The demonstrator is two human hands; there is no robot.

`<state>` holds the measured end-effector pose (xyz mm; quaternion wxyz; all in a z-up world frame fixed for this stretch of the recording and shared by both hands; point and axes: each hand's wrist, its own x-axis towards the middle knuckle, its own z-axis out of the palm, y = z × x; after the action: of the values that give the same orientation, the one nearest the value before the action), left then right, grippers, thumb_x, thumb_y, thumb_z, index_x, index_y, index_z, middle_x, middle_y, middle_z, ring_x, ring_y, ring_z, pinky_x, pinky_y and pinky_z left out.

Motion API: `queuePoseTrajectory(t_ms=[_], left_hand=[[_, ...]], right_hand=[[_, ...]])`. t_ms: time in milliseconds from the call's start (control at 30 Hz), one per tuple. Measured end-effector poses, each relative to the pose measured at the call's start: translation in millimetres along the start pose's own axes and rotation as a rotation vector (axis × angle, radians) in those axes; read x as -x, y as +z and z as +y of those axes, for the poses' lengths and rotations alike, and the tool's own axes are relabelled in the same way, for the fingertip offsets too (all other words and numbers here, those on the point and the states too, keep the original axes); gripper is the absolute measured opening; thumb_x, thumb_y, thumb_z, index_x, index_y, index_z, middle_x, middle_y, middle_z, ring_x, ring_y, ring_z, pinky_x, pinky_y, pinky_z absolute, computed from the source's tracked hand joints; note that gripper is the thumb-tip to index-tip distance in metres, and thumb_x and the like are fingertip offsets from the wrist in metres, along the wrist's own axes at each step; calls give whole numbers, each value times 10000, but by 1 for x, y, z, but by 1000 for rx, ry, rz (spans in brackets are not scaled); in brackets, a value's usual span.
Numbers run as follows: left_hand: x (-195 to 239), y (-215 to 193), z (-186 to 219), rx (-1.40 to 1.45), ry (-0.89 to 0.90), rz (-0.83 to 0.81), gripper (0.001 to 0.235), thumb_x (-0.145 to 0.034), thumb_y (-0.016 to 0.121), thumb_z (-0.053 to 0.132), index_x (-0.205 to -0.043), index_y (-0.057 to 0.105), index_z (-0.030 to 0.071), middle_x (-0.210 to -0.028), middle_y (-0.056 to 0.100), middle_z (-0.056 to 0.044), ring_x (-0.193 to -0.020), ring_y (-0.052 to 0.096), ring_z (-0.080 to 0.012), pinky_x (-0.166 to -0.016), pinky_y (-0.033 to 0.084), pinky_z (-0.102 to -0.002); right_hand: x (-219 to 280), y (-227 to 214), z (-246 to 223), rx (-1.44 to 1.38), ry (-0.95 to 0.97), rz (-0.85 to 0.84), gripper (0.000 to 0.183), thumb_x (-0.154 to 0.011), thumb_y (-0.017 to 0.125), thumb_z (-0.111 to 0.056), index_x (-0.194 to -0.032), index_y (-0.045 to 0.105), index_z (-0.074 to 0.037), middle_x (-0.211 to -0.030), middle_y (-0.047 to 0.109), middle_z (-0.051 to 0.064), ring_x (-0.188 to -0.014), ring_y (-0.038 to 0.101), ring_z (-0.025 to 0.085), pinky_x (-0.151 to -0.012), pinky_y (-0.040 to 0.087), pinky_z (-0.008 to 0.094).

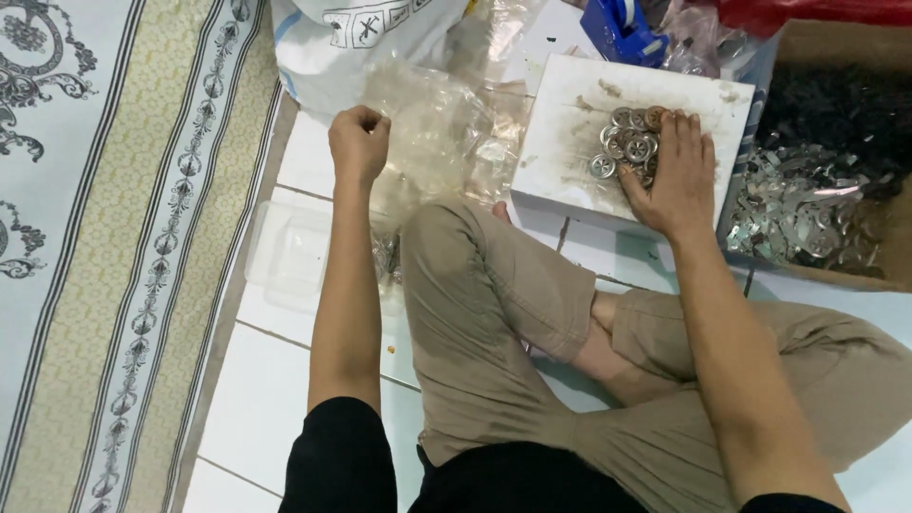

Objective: The person sits cross-legged on the floor and packs small metal parts into clear plastic bags. They pick parts from a cardboard box, place them into bags on a white board, seal the bags using a tape dispenser, and set the filled bags aside.

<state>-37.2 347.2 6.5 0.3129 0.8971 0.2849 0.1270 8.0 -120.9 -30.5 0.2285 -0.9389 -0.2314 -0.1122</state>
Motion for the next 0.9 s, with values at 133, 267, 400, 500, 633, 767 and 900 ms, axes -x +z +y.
queuePoseTrajectory(t_ms=[133,267,400,500,633,767,900], left_hand=[[23,-33,56,331,15,-53,119,-922,707,179,-959,757,78,-1030,726,-115,-934,759,-239,-784,633,-348],[45,-28,113,761,88,-137,100,-928,684,121,-907,704,25,-921,671,-117,-813,736,-187,-714,667,-292],[70,2,153,974,48,-200,93,-920,711,109,-892,660,36,-886,649,-79,-786,725,-173,-670,649,-261],[95,25,175,965,6,-234,81,-914,712,107,-883,688,36,-866,658,-84,-769,728,-171,-653,643,-255],[113,63,173,944,-27,-267,109,-910,727,130,-891,702,26,-875,681,-108,-770,725,-184,-654,639,-280],[123,74,170,895,-53,-265,112,-901,740,129,-889,717,21,-872,694,-123,-781,726,-187,-668,632,-278],[112,100,149,861,-37,-242,108,-868,757,136,-866,725,33,-806,685,-113,-720,709,-165,-646,616,-258]], right_hand=[[4,-1,0,-85,23,51,901,-948,663,-492,-1580,366,78,-1558,387,360,-1471,298,534,-1190,194,615],[3,1,-4,-293,-7,286,604,-1022,642,-319,-1479,481,40,-1446,466,284,-1386,382,515,-1134,271,614],[18,-32,-57,-1068,412,101,355,-1097,494,-315,-1355,650,-129,-1189,685,87,-964,650,219,-779,505,332],[30,0,-46,-1557,550,-3,305,-1017,619,-228,-1283,663,-85,-1203,707,66,-1104,682,221,-936,574,430],[40,12,-41,-1486,618,127,154,-977,730,-99,-1091,692,-3,-946,693,96,-870,675,204,-811,613,424],[34,-14,-52,-1417,631,168,299,-952,698,-22,-1243,632,-25,-912,701,75,-823,685,158,-698,605,312],[31,-39,-67,-1273,610,173,677,-911,694,13,-1515,388,25,-902,645,80,-816,690,157,-622,563,222]])
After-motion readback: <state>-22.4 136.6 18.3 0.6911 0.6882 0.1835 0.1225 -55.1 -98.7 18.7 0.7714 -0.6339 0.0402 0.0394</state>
